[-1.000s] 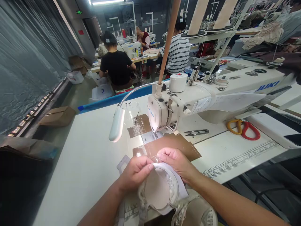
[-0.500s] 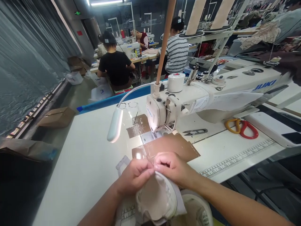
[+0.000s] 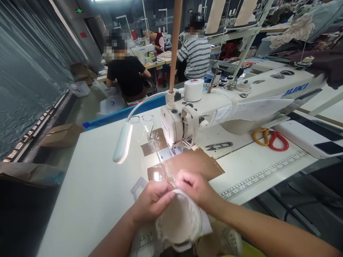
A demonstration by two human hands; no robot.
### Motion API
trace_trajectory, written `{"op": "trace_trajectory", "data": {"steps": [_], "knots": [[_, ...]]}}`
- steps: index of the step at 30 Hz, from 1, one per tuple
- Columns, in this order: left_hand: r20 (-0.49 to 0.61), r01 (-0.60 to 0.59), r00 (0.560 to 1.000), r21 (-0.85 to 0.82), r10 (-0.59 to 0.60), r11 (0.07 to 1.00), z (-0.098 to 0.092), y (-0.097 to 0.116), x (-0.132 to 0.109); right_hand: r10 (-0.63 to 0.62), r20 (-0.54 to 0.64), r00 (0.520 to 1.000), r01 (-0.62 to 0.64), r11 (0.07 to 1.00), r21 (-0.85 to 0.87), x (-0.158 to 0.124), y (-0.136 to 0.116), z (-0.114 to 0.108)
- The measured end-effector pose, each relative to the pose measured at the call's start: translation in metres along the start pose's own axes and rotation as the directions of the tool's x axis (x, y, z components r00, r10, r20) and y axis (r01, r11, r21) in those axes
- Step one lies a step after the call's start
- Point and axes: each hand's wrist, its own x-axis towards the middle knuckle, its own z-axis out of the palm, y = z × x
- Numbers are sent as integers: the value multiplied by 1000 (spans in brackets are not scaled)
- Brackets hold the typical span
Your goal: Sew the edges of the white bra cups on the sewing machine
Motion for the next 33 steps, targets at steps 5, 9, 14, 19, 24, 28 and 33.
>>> {"op": "trace_trajectory", "data": {"steps": [5,9,14,19,24,28,33], "knots": [[12,11,1000,-5,-11,1000,0,-1,1,194,-101,976,-159,946,283,-2,10,-1],[0,29,1000,-28,-29,999,-1,-3,0,246,8,969,-229,891,392,-8,14,-1],[3,34,999,-54,-34,998,-1,-4,-1,284,131,950,-312,844,436,-9,13,-5],[13,45,999,-54,-44,998,-3,-4,-1,149,221,964,-187,968,165,-4,9,-9],[38,-7,999,-29,8,1000,-2,-1,-4,-38,196,980,61,992,-111,1,2,-5],[109,-28,994,13,27,1000,5,3,-3,0,-95,996,9,996,88,7,6,-9],[57,95,994,-93,-90,991,2,-4,2,73,-153,986,-2,908,419,-1,11,-26]]}}
